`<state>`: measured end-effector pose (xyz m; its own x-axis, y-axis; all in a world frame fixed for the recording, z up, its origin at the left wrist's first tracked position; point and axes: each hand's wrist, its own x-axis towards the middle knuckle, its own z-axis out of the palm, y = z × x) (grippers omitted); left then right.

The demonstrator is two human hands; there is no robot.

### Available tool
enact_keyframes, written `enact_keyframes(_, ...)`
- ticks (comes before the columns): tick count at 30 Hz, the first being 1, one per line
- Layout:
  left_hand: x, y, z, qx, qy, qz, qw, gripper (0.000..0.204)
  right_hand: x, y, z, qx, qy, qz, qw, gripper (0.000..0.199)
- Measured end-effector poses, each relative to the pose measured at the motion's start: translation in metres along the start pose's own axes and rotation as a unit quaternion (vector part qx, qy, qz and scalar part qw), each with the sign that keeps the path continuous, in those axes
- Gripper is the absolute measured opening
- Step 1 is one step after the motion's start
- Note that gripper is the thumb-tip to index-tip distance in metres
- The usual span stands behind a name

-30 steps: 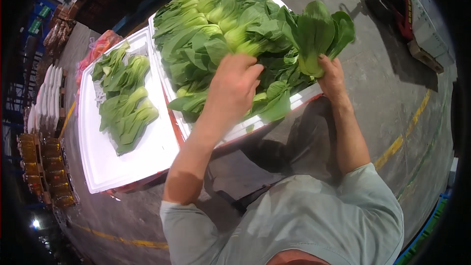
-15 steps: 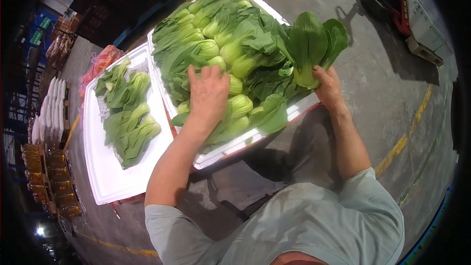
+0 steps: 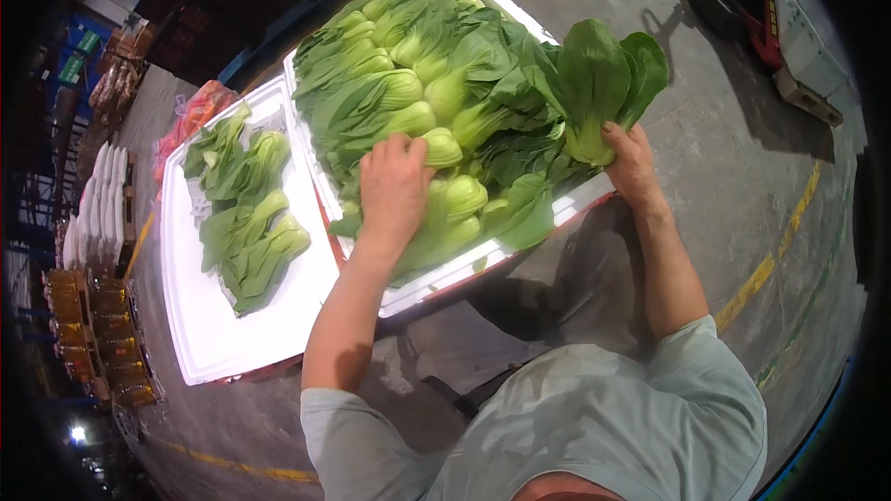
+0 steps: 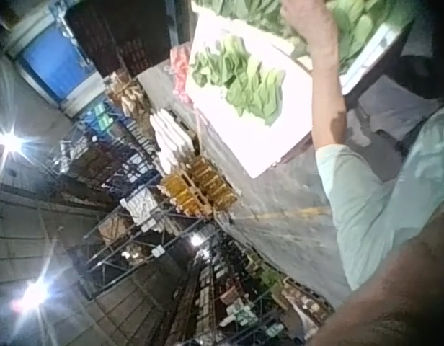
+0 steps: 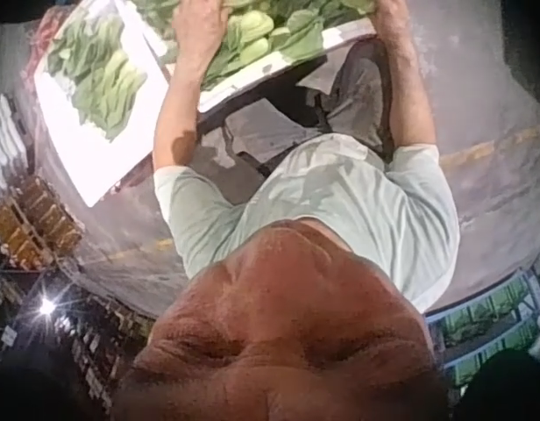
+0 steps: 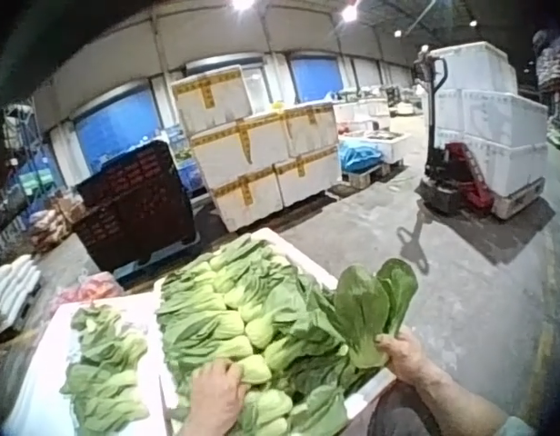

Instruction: Sorting and packing heads of bok choy into a styrofoam shipping container in a warehouse.

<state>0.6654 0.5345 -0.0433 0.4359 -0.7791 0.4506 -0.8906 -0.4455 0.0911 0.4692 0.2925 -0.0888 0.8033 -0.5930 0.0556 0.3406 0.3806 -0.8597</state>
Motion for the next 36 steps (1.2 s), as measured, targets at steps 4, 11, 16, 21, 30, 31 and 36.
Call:
enact_keyframes(4,0.002,0.002,0.003,-0.042,-0.042,-0.025,0.998,0.029,0.0,-0.003,-0.002,-0.004,-0.007,0.004,1.0,0.04)
enact_keyframes(11,0.003,0.004,-0.017,-0.238,0.005,-0.05,0.97,0.028,0.005,-0.001,-0.009,0.052,0.013,0.009,0.999,0.036)
enact_keyframes(16,-0.003,0.054,-0.048,-0.344,0.01,-0.02,0.939,0.034,-0.009,-0.02,0.033,0.084,0.076,0.077,0.991,0.04)
enact_keyframes(21,-0.03,0.095,-0.022,-0.72,-0.088,-0.188,0.662,0.057,-0.032,-0.02,0.088,0.049,-0.056,0.126,0.989,0.041)
enact_keyframes(30,-0.088,0.076,-0.01,-0.868,0.168,-0.196,0.424,0.051,-0.059,-0.006,0.175,-0.466,-0.234,-0.245,0.818,0.046)
enact_keyframes(31,-0.089,0.074,-0.016,-0.867,0.201,-0.157,0.428,0.051,-0.065,0.001,0.179,-0.46,-0.247,-0.244,0.817,0.046)
enact_keyframes(36,-0.116,0.043,-0.023,-0.939,0.238,-0.183,0.169,0.052,-0.093,0.025,0.211,-0.376,-0.25,-0.299,0.841,0.056)
